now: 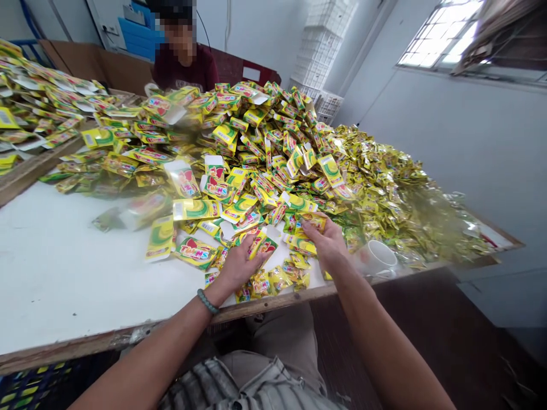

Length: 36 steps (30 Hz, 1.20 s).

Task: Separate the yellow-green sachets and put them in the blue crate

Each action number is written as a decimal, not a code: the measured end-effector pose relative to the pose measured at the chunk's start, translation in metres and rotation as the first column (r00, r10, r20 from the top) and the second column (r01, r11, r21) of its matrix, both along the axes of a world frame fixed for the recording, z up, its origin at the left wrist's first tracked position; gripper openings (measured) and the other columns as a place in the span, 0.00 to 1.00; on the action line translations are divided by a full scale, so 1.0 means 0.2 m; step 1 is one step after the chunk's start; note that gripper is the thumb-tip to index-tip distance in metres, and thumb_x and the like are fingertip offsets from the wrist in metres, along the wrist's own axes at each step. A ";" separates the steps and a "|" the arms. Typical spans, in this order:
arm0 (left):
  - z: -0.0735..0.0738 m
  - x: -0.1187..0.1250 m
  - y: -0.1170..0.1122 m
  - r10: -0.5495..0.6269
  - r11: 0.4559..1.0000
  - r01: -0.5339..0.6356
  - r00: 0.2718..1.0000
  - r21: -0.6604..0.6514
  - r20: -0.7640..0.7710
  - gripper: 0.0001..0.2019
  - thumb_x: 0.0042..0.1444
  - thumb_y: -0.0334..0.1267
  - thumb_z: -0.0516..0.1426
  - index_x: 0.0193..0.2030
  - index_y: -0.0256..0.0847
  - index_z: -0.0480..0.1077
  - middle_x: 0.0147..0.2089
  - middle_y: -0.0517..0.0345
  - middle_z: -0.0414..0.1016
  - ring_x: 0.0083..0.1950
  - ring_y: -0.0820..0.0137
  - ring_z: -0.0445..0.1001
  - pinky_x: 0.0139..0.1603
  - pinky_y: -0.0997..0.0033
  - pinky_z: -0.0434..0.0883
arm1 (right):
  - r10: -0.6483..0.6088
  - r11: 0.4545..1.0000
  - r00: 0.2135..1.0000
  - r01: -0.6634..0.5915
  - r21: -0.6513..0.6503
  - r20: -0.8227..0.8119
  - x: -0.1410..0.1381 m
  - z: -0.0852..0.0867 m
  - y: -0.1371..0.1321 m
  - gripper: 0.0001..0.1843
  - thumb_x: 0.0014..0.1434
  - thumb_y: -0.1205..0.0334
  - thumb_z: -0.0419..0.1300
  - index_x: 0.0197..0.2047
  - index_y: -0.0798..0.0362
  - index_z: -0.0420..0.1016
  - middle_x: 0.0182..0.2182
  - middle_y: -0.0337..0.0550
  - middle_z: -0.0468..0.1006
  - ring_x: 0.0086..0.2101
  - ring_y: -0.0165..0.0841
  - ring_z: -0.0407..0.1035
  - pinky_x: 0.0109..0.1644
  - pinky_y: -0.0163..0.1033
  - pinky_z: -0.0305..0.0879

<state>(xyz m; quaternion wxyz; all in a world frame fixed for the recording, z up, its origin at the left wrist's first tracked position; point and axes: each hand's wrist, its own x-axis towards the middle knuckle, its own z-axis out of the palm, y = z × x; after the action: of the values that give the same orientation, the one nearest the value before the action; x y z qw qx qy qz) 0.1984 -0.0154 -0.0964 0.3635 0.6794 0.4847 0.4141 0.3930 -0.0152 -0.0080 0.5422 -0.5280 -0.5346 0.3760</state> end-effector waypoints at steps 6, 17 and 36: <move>0.03 -0.04 0.00 -0.257 0.926 0.344 0.876 -0.153 0.409 0.29 0.51 0.52 0.63 0.56 0.38 0.71 0.58 0.48 0.75 0.59 0.56 0.71 0.58 0.61 0.68 | 0.189 0.981 0.808 -0.176 -0.078 0.558 0.07 0.12 0.00 0.12 0.47 0.54 0.68 0.35 0.50 0.78 0.22 0.34 0.75 0.27 0.32 0.67 0.35 0.37 0.61; 0.03 -0.01 -0.02 -0.289 0.882 0.424 0.832 -0.206 0.473 0.26 0.49 0.47 0.67 0.54 0.40 0.73 0.54 0.53 0.78 0.53 0.59 0.75 0.54 0.63 0.70 | 0.255 0.954 0.645 -0.287 -0.081 0.720 -0.01 0.07 0.03 0.10 0.50 0.53 0.67 0.34 0.50 0.79 0.23 0.36 0.75 0.27 0.32 0.66 0.33 0.35 0.56; 0.06 -0.03 -0.03 -0.263 0.854 0.467 0.768 -0.230 0.583 0.25 0.44 0.44 0.70 0.49 0.39 0.76 0.46 0.55 0.81 0.48 0.60 0.77 0.51 0.64 0.71 | -0.117 0.963 0.752 -0.075 0.260 0.649 -0.07 -0.09 -0.07 0.09 0.53 0.58 0.68 0.30 0.53 0.74 0.23 0.35 0.72 0.22 0.27 0.60 0.29 0.34 0.56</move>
<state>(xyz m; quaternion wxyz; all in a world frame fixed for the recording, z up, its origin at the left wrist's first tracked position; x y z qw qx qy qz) 0.1926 -0.0220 -0.0838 0.6765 0.5409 0.2880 0.4084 0.3798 -0.0300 -0.0262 0.3900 -0.5534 -0.7312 0.0835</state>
